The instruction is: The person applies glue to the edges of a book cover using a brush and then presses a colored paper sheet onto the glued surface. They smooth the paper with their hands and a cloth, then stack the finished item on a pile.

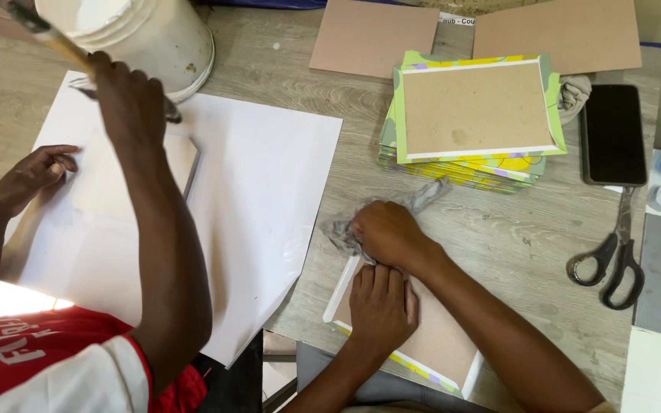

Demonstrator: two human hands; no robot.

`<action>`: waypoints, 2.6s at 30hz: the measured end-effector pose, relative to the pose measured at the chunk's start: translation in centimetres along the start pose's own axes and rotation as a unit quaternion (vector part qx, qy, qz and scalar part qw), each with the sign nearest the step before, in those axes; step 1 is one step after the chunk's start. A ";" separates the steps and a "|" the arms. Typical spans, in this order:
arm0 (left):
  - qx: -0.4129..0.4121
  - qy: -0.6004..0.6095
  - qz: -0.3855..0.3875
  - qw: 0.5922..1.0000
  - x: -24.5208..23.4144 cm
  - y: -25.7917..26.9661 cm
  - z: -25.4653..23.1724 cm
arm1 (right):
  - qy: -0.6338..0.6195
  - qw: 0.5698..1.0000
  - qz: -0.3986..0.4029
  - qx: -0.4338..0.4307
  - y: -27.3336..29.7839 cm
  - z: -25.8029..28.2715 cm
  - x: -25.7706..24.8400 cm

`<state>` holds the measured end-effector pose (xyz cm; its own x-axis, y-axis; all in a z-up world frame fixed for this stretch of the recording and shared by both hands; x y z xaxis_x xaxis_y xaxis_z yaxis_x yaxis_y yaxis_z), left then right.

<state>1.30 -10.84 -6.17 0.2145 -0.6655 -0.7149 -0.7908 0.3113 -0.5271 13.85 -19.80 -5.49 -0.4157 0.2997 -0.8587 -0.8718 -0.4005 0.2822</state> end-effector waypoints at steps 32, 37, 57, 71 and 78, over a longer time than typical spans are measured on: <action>-0.096 0.042 -0.158 0.982 0.4 2.1 1.3 | -0.211 0.942 -0.131 0.225 6.6 0.2 2.0; -0.094 0.085 -0.204 0.971 0.3 2.2 1.4 | -0.172 0.941 -0.094 0.276 7.6 -0.6 0.4; -0.255 0.445 0.128 0.849 -16.3 -4.7 -4.6 | -0.220 0.953 -0.206 0.035 21.2 8.0 -8.8; -0.191 0.440 0.193 0.856 -16.5 -3.8 -6.1 | -0.164 0.966 -0.199 -0.022 24.0 6.3 -8.1; 0.093 0.288 0.042 0.952 -15.5 -3.7 -5.9 | -0.200 0.954 -0.219 0.054 24.7 6.4 -8.1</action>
<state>-2.48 -5.69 9.61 -0.2374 -0.8777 -0.4163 -0.6653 0.4592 -0.5887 -5.95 -26.61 11.17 -0.0535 0.7328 -0.6784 -0.9970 -0.0769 -0.0044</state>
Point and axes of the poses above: each hand's wrist, its own y-axis away from the middle knuckle, its own x-axis out of the palm, z = x × y, the point moved 1 cm from there along -y, towards the middle knuckle, and after that the axes turned 6 degrees about y, right-handed, at the moved point
